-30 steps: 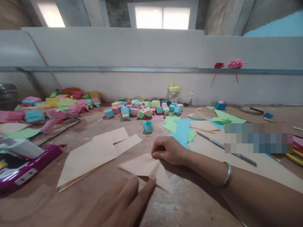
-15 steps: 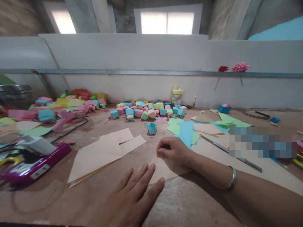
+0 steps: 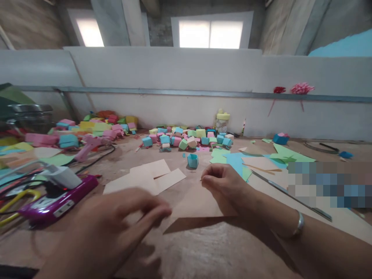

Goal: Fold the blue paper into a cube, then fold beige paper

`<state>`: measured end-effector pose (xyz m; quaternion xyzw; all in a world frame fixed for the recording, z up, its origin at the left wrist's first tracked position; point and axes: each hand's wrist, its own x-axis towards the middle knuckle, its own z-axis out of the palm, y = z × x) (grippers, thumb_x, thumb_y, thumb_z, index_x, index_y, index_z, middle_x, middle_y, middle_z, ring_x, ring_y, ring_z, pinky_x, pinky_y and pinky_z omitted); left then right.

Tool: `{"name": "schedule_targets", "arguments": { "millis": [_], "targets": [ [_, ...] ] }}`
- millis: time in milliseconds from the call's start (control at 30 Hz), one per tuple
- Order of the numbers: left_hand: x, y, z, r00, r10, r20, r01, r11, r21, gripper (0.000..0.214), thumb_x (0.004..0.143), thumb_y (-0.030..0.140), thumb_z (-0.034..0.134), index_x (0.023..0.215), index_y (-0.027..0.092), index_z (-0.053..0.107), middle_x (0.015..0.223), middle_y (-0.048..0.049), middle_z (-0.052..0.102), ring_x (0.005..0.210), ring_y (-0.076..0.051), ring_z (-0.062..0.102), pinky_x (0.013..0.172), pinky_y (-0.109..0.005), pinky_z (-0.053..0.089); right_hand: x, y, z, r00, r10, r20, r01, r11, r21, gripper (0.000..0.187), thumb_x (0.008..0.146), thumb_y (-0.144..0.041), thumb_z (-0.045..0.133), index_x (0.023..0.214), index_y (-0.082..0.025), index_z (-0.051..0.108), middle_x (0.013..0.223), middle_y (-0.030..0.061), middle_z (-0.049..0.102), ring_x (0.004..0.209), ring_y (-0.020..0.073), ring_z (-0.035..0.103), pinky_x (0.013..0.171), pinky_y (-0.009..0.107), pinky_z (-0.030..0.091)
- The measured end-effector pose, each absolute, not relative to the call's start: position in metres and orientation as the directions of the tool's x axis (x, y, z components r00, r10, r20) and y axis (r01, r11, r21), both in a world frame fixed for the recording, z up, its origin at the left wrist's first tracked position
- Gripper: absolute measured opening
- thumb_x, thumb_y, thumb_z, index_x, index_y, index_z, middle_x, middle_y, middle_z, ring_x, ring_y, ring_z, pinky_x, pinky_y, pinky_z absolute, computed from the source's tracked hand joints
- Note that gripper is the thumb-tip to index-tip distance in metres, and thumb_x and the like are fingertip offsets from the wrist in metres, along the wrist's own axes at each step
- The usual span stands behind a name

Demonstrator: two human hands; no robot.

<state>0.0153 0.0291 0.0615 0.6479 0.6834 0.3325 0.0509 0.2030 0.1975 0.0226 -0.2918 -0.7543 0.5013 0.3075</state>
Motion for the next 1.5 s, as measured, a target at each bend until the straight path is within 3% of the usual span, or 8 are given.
{"name": "schedule_targets", "arguments": {
  "millis": [100, 200, 333, 467, 767, 1067, 1367, 1500],
  "targets": [
    [0.032, 0.075, 0.089, -0.168, 0.962, 0.214, 0.773, -0.006, 0.635, 0.036, 0.073, 0.054, 0.059, 0.055, 0.023, 0.061, 0.054, 0.0026, 0.059, 0.057, -0.016, 0.054, 0.056, -0.026, 0.034, 0.201, 0.192, 0.019, -0.564, 0.802, 0.198, 0.041, 0.267, -0.963, 0.011, 0.084, -0.022, 0.062, 0.077, -0.015, 0.058, 0.061, -0.0073, 0.051, 0.052, 0.0067, 0.049, 0.050, 0.021, 0.041],
    [0.041, 0.109, 0.075, -0.101, 0.992, 0.081, 0.676, 0.008, 0.737, 0.027, 0.053, 0.036, 0.076, 0.069, 0.022, 0.060, 0.054, 0.0056, 0.055, 0.055, -0.016, 0.051, 0.048, -0.024, 0.032, 0.205, 0.195, 0.019, -0.486, 0.848, 0.210, -0.013, 0.234, -0.972, 0.005, 0.078, -0.017, 0.063, 0.075, -0.015, 0.059, 0.062, -0.0060, 0.054, 0.057, 0.0073, 0.049, 0.055, 0.021, 0.039],
    [0.036, 0.124, 0.046, -0.021, 0.997, -0.078, 0.463, 0.079, 0.883, 0.009, 0.062, 0.026, 0.059, 0.062, 0.020, 0.051, 0.054, 0.0035, 0.060, 0.047, -0.014, 0.052, 0.043, -0.022, 0.037, 0.214, 0.202, 0.026, -0.468, 0.872, 0.144, -0.017, 0.153, -0.988, 0.015, 0.077, -0.030, 0.065, 0.073, -0.016, 0.061, 0.061, -0.0051, 0.054, 0.055, 0.0070, 0.046, 0.052, 0.022, 0.034],
    [0.025, 0.126, 0.042, -0.063, 0.997, -0.039, 0.319, 0.057, 0.946, 0.015, 0.067, 0.032, 0.061, 0.069, 0.021, 0.051, 0.052, 0.0073, 0.055, 0.046, -0.011, 0.049, 0.043, -0.020, 0.036, 0.216, 0.201, 0.029, -0.507, 0.861, 0.047, -0.030, 0.037, -0.999, 0.031, 0.079, -0.046, 0.064, 0.084, -0.016, 0.062, 0.064, -0.0029, 0.058, 0.055, 0.0088, 0.049, 0.051, 0.022, 0.034],
    [0.028, 0.125, 0.050, -0.137, 0.986, 0.091, 0.151, -0.070, 0.986, 0.022, 0.067, 0.036, 0.067, 0.064, 0.018, 0.055, 0.051, 0.0070, 0.051, 0.050, -0.008, 0.044, 0.048, -0.019, 0.032, 0.212, 0.203, 0.019, -0.560, 0.828, 0.031, -0.165, -0.075, -0.983, 0.037, 0.079, -0.039, 0.066, 0.111, -0.022, 0.060, 0.080, 0.0015, 0.066, 0.073, 0.0159, 0.064, 0.070, 0.031, 0.048],
    [0.011, 0.130, 0.043, -0.304, 0.931, 0.201, 0.121, -0.172, 0.978, 0.023, 0.082, 0.036, 0.064, 0.074, 0.016, 0.055, 0.075, 0.0030, 0.056, 0.066, -0.011, 0.053, 0.061, -0.026, 0.043, 0.215, 0.188, 0.026, -0.656, 0.741, 0.146, 0.053, 0.239, -0.970, 0.016, 0.069, -0.021, 0.074, 0.085, -0.021, 0.073, 0.090, 0.0036, 0.070, 0.087, 0.0220, 0.064, 0.080, 0.032, 0.049],
    [0.015, 0.130, 0.040, -0.217, 0.976, 0.031, 0.035, -0.024, 0.999, 0.021, 0.089, 0.031, 0.059, 0.077, 0.015, 0.055, 0.063, 0.0068, 0.050, 0.052, -0.007, 0.049, 0.050, -0.021, 0.043, 0.216, 0.188, 0.024, -0.448, 0.801, 0.397, 0.081, 0.478, -0.874, 0.070, 0.066, -0.033, 0.078, 0.129, -0.031, 0.048, 0.127, 0.0045, 0.056, 0.114, 0.0256, 0.052, 0.095, 0.041, 0.041],
    [0.016, 0.130, 0.035, -0.194, 0.979, -0.058, -0.032, 0.052, 0.998, 0.021, 0.090, 0.034, 0.057, 0.083, 0.015, 0.056, 0.064, 0.0063, 0.052, 0.049, -0.007, 0.049, 0.046, -0.020, 0.042, 0.215, 0.186, 0.028, -0.444, 0.798, 0.406, 0.072, 0.484, -0.872, 0.025, 0.071, -0.037, 0.074, 0.093, -0.026, 0.070, 0.120, 0.0040, 0.060, 0.113, 0.0262, 0.051, 0.098, 0.040, 0.037]
  ]
}}
